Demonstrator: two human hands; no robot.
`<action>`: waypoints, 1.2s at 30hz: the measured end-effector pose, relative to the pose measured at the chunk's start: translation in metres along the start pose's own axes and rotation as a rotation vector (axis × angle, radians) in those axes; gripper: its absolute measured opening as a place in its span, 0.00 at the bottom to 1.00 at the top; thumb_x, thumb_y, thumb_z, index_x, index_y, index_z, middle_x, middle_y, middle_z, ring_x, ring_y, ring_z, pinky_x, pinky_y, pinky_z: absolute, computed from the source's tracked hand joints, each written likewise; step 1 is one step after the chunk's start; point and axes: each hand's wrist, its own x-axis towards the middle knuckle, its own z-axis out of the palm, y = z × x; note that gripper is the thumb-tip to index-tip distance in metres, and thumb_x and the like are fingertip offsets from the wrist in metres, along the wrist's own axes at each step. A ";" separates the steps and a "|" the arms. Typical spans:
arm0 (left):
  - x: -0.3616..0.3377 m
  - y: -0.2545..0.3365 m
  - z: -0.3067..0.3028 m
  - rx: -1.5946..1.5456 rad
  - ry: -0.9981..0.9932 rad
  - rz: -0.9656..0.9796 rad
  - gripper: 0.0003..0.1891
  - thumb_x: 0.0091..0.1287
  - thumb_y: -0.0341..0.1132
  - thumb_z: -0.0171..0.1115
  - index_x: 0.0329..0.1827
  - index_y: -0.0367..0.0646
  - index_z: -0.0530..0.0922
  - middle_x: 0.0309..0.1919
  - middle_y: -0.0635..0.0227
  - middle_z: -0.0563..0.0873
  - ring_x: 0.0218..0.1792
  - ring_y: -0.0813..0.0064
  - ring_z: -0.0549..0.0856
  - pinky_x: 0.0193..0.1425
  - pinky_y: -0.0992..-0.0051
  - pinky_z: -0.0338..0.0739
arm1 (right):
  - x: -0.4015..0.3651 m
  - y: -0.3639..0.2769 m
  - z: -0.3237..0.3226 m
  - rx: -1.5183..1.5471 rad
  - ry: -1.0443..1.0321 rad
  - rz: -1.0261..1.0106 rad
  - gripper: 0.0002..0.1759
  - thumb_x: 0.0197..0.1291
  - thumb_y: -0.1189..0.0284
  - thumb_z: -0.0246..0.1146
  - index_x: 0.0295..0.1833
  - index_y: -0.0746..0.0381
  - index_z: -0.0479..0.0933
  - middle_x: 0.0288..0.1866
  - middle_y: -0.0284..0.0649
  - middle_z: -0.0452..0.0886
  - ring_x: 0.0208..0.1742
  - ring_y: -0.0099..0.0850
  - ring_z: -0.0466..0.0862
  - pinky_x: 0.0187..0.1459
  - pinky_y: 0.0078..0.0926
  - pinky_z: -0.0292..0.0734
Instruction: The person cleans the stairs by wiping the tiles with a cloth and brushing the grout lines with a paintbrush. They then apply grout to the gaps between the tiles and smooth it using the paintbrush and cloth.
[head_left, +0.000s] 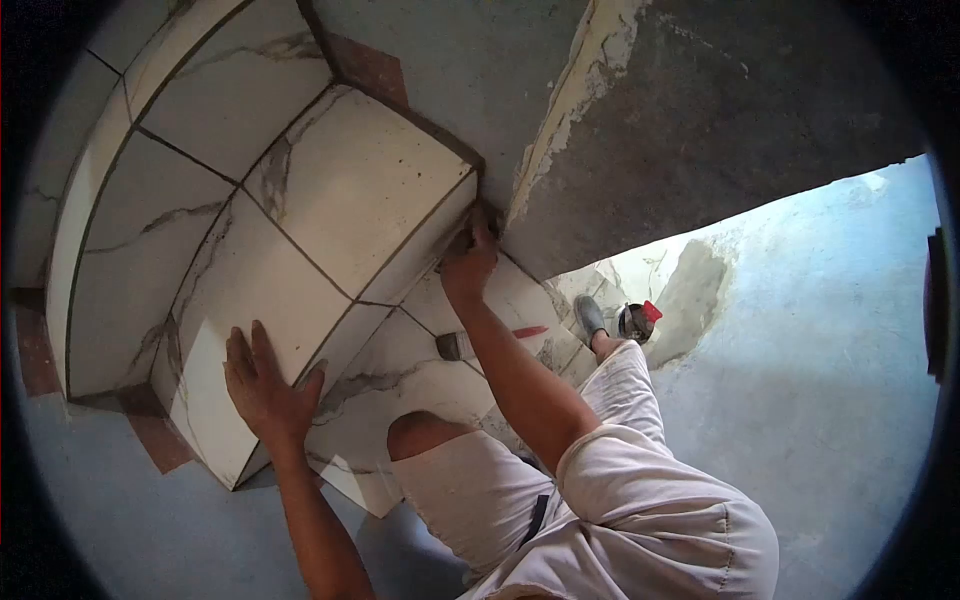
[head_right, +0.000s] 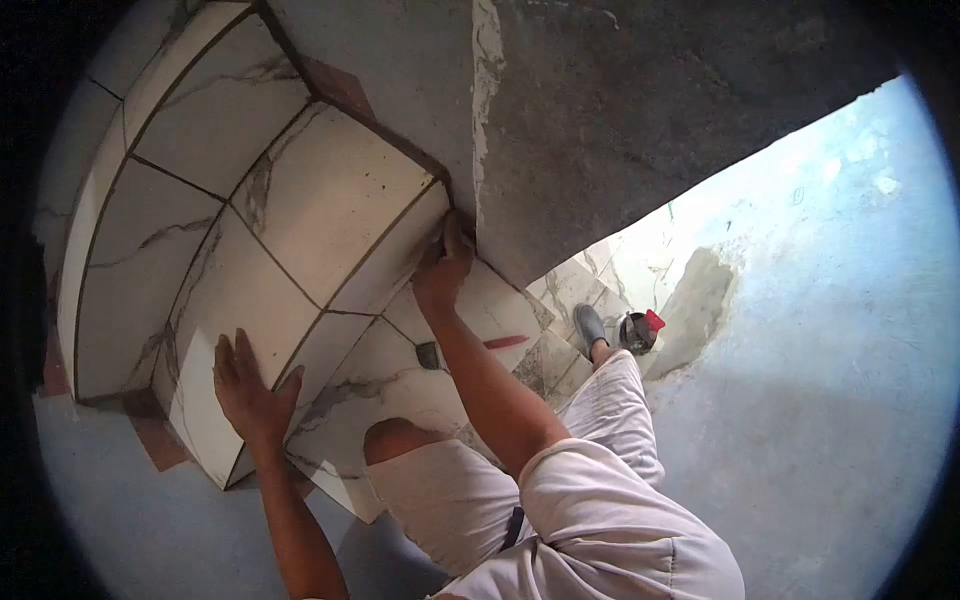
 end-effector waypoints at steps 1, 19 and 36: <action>0.000 -0.001 0.000 0.003 0.004 -0.004 0.50 0.44 0.47 0.78 0.73 0.48 0.63 0.71 0.51 0.64 0.70 0.49 0.66 0.70 0.54 0.63 | 0.002 -0.005 -0.001 0.005 -0.002 -0.003 0.26 0.62 0.82 0.49 0.68 0.69 0.68 0.65 0.57 0.73 0.56 0.51 0.76 0.63 0.41 0.65; -0.001 0.002 0.000 0.001 -0.005 -0.017 0.50 0.45 0.47 0.77 0.73 0.46 0.63 0.71 0.50 0.64 0.70 0.49 0.65 0.70 0.54 0.63 | 0.015 -0.044 0.001 0.137 0.122 -0.329 0.24 0.64 0.77 0.50 0.66 0.70 0.70 0.64 0.59 0.74 0.64 0.50 0.75 0.65 0.39 0.66; -0.001 0.002 0.002 0.029 -0.002 -0.003 0.51 0.44 0.47 0.77 0.73 0.46 0.62 0.71 0.49 0.64 0.69 0.48 0.66 0.70 0.54 0.63 | 0.002 -0.022 0.006 -0.041 0.066 -0.055 0.24 0.64 0.75 0.50 0.65 0.71 0.71 0.64 0.56 0.75 0.66 0.49 0.73 0.72 0.40 0.56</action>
